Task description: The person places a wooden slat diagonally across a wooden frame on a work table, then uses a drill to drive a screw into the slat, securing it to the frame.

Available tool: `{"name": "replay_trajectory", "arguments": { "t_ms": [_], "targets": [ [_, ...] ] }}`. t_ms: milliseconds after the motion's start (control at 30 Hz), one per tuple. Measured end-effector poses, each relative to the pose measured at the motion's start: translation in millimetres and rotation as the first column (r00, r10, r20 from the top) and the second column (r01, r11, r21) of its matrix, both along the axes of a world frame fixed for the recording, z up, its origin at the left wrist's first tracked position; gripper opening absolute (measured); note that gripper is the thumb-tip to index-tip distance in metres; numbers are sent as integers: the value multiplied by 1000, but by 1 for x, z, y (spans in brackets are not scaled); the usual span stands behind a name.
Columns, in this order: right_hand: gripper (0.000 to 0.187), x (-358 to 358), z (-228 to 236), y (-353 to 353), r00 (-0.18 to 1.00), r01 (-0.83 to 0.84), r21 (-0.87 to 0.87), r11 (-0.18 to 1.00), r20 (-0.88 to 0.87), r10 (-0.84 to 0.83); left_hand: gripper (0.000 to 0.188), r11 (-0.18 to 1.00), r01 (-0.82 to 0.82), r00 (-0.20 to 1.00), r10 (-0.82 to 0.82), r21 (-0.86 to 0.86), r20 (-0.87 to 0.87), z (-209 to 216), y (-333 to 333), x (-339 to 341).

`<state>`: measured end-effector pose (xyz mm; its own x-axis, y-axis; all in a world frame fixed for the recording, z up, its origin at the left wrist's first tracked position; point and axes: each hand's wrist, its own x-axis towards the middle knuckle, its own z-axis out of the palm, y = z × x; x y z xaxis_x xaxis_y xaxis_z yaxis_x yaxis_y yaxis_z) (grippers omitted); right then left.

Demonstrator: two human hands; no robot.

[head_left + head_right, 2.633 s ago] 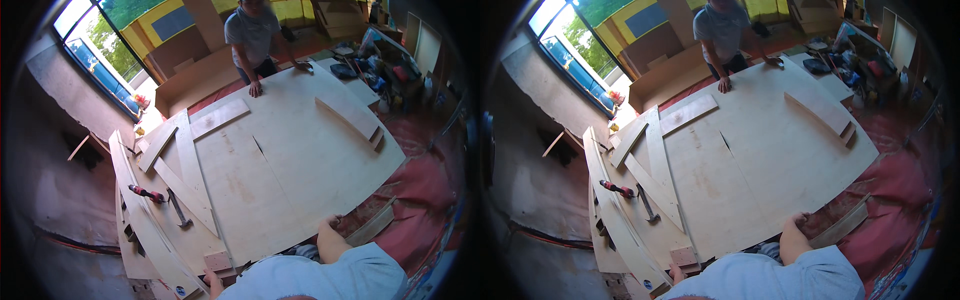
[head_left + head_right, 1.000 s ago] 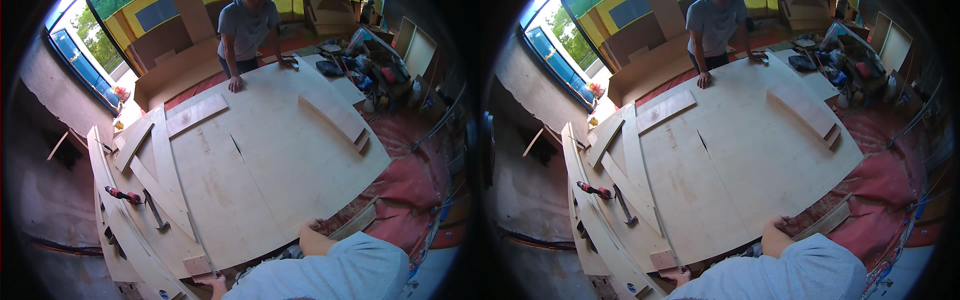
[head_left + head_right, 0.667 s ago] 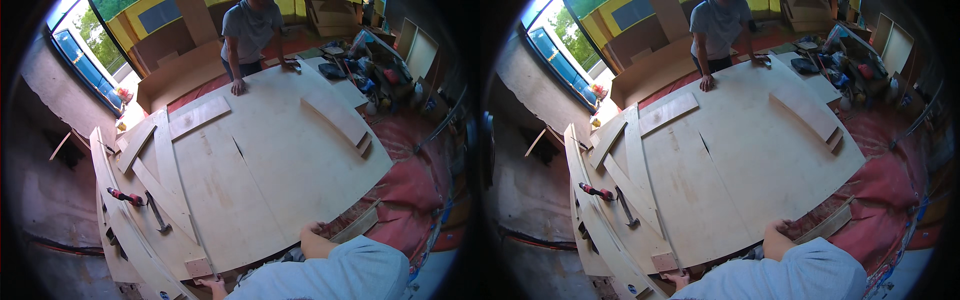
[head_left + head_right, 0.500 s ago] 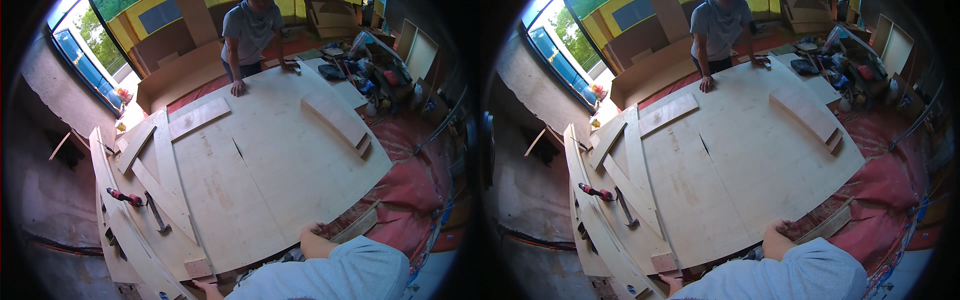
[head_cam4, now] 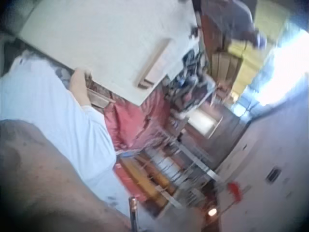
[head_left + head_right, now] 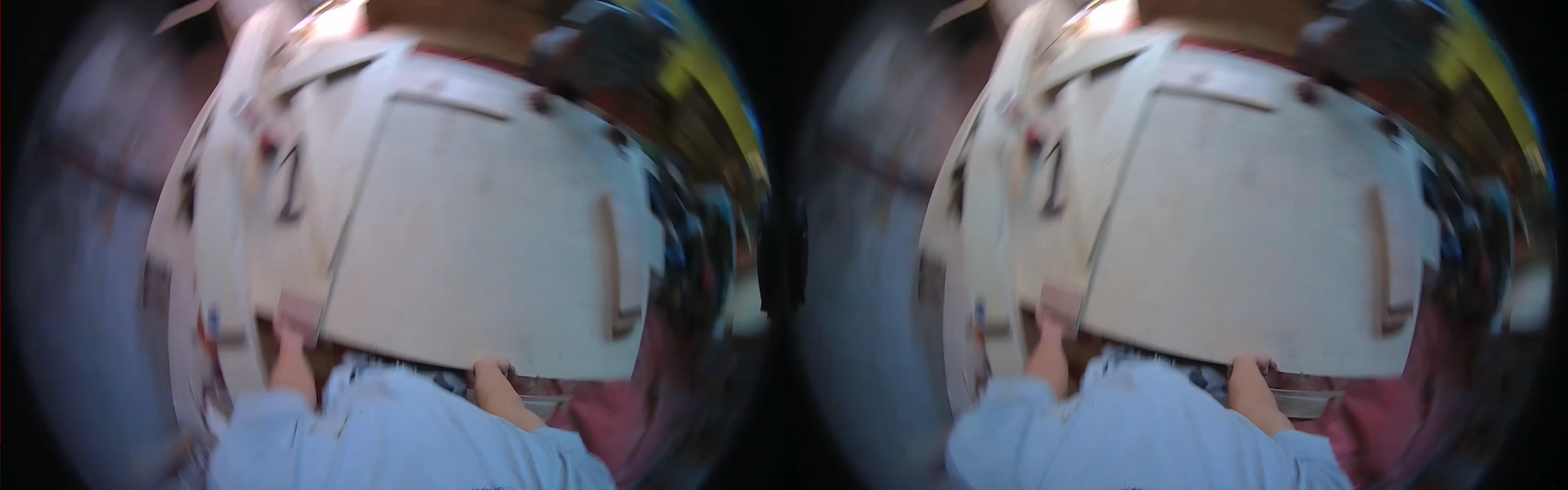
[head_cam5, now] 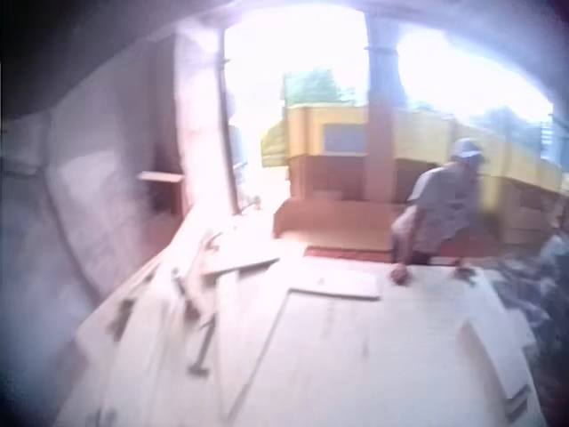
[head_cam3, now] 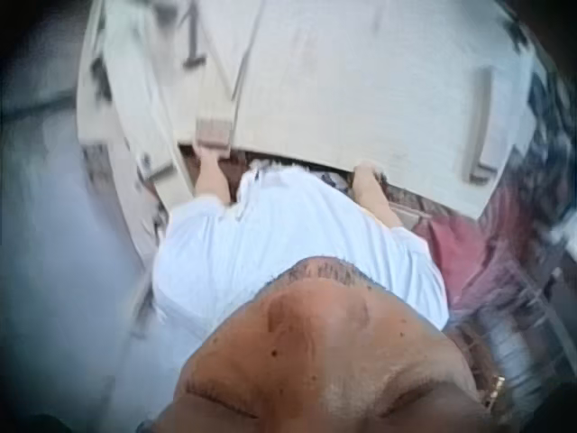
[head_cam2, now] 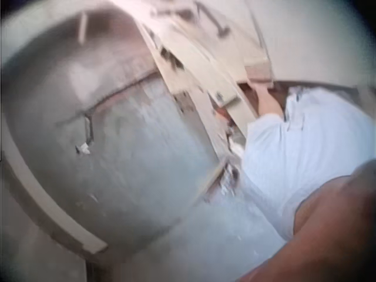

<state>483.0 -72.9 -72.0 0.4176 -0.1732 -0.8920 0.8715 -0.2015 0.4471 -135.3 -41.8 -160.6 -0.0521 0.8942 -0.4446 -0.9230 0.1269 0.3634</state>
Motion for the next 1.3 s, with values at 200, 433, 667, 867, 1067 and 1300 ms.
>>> {"name": "replay_trajectory", "arguments": {
  "t_ms": [200, 433, 667, 867, 1067, 1300],
  "targets": [
    [46, -32, 15, -13, 932, -363, -48, 931, -36, 361, 63, 632, -597, 786, 336, -495, -519, 28, 6, 24],
    [42, -60, 81, 11, 941, -330, 86, 940, -41, 335, 77, 688, -594, 778, 357, -418, -518, -49, -21, -22],
    [38, 12, -21, -26, 712, 464, 625, 627, 157, -684, 71, 634, -446, 829, 25, -632, -559, -44, 6, 14],
    [36, 7, -72, -57, -17, 356, 934, -45, -42, -999, 66, 513, -444, 787, -169, -734, -594, -29, 6, 2],
    [34, 6, -95, -59, -247, 116, 972, -203, -170, -954, 62, 439, -440, 772, -261, -784, -579, -37, 11, -14],
    [34, 7, -121, -56, -325, -47, 983, -175, -181, -928, 57, 359, -445, 764, -326, -820, -557, -43, 13, -26]
  ]
}}
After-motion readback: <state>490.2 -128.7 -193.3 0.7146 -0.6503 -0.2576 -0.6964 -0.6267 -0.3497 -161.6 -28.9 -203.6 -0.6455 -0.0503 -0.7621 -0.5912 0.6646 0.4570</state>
